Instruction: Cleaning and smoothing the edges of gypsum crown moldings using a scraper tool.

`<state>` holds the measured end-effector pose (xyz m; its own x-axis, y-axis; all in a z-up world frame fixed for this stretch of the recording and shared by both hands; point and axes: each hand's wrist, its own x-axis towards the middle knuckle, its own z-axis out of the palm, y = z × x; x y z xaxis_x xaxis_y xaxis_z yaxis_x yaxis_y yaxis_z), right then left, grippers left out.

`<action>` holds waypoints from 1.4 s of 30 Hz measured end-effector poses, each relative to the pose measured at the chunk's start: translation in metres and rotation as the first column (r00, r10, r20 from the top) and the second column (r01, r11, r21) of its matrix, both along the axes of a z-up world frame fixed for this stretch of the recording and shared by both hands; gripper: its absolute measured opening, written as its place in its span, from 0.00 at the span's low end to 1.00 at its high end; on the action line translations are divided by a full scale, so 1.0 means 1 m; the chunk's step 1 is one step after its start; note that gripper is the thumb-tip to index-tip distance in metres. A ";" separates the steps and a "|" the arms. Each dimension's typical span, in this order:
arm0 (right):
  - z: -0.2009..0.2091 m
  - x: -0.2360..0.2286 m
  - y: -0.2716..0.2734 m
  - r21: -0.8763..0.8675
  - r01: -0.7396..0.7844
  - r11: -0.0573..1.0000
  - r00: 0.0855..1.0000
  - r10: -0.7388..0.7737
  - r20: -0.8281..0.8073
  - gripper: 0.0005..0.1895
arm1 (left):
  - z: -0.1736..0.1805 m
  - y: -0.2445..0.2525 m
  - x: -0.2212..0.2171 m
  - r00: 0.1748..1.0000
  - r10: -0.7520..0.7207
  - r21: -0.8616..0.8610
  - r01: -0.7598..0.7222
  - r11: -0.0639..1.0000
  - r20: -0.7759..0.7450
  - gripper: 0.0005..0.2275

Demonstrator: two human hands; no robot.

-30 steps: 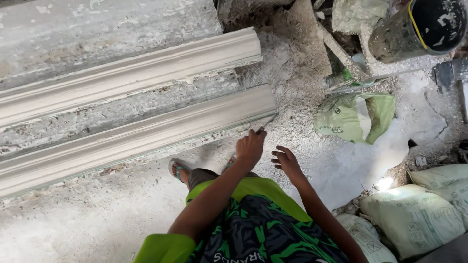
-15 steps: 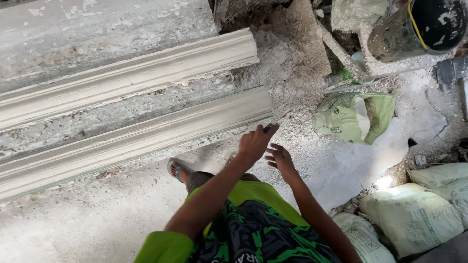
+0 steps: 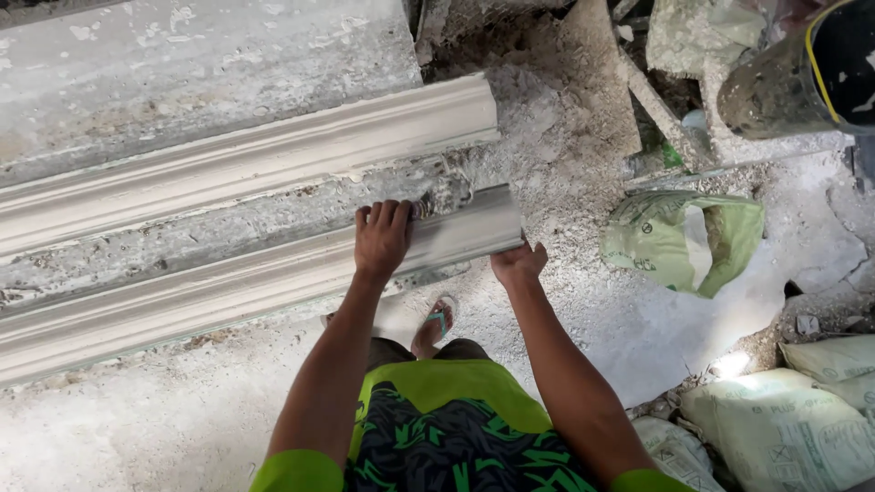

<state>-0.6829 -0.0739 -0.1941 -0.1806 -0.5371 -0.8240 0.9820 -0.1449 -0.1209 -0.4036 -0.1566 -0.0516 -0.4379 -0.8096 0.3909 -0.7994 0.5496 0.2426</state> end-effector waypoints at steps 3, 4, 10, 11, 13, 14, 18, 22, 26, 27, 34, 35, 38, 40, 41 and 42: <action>-0.001 0.000 -0.013 0.030 0.015 0.999 1.000 -0.016 0.019 0.42 | -0.001 0.002 -0.001 1.000 0.028 0.031 -0.028 0.999 -0.005 0.13; 0.003 0.001 -0.019 0.045 0.024 0.999 0.999 -0.025 0.039 0.42 | -0.001 0.002 -0.001 1.000 0.031 0.038 -0.031 0.999 -0.006 0.12; 0.029 0.006 -0.028 0.110 0.001 0.994 0.999 -0.005 0.038 0.46 | 0.007 -0.001 -0.003 0.999 0.033 0.058 -0.034 0.998 0.017 0.14; 0.035 0.008 -0.027 0.114 -0.007 0.993 0.999 0.002 0.041 0.46 | 0.008 0.000 -0.002 0.999 0.041 0.062 -0.042 0.997 0.020 0.14; 0.047 0.011 -0.028 0.165 -0.047 0.985 0.999 0.044 0.019 0.46 | 0.011 0.000 -0.003 0.999 0.028 0.096 -0.032 0.995 0.038 0.12; 0.044 0.011 -0.029 0.164 -0.051 0.985 0.999 0.048 0.021 0.46 | 0.010 -0.001 -0.003 0.999 0.032 0.095 -0.036 0.995 0.041 0.12; 0.036 0.012 -0.027 0.023 -0.093 0.995 0.996 0.093 0.005 0.48 | 0.008 -0.001 -0.004 0.996 0.023 0.096 -0.031 0.995 0.086 0.13; 0.015 0.005 -0.018 -0.078 -0.104 0.992 0.994 0.101 -0.038 0.46 | 0.007 0.001 -0.006 0.995 0.051 0.055 -0.055 0.997 0.081 0.11; 0.001 -0.004 -0.015 0.002 -0.072 0.997 0.995 0.072 -0.076 0.35 | 0.000 0.005 -0.009 0.993 0.086 0.069 -0.091 0.993 0.078 0.13; 0.015 -0.001 -0.016 0.008 -0.121 0.993 0.991 0.121 -0.048 0.34 | -0.005 0.004 -0.008 0.993 0.091 0.045 -0.095 0.994 0.077 0.12; -0.148 -0.096 0.065 0.452 -0.892 -0.022 -0.003 0.999 0.044 0.19 | -0.024 0.003 -0.007 0.995 0.098 -0.023 -0.098 0.995 0.024 0.11; -0.139 -0.111 0.057 0.454 -0.889 -0.053 -0.041 0.999 0.036 0.19 | -0.023 0.005 -0.006 0.990 0.136 -0.031 -0.136 0.990 0.022 0.11; -0.083 -0.151 0.020 0.460 -0.808 0.368 0.394 0.918 -0.042 0.13 | -0.011 0.013 -0.007 0.987 0.161 0.017 -0.161 0.987 -0.015 0.09; -0.016 -0.153 -0.005 0.629 -0.447 0.636 0.647 0.716 -0.263 0.20 | 0.009 0.031 0.001 0.994 0.105 0.031 -0.105 0.994 0.011 0.14; -0.032 -0.165 -0.011 0.629 -0.460 0.626 0.631 0.730 -0.265 0.20 | 0.013 0.053 0.011 0.992 0.126 0.030 -0.126 0.992 0.010 0.14; -0.048 -0.177 -0.018 0.718 -0.569 0.401 0.417 0.893 -0.168 0.22 | 0.018 0.075 0.021 0.988 0.108 0.045 -0.103 0.994 -0.110 0.14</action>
<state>-0.8598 -0.0923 -0.2419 -0.3536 -0.2090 -0.9117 0.4058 0.8439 -0.3508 -0.3825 -0.0820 -0.0334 -0.3043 -0.8643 0.4004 -0.8188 0.4522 0.3537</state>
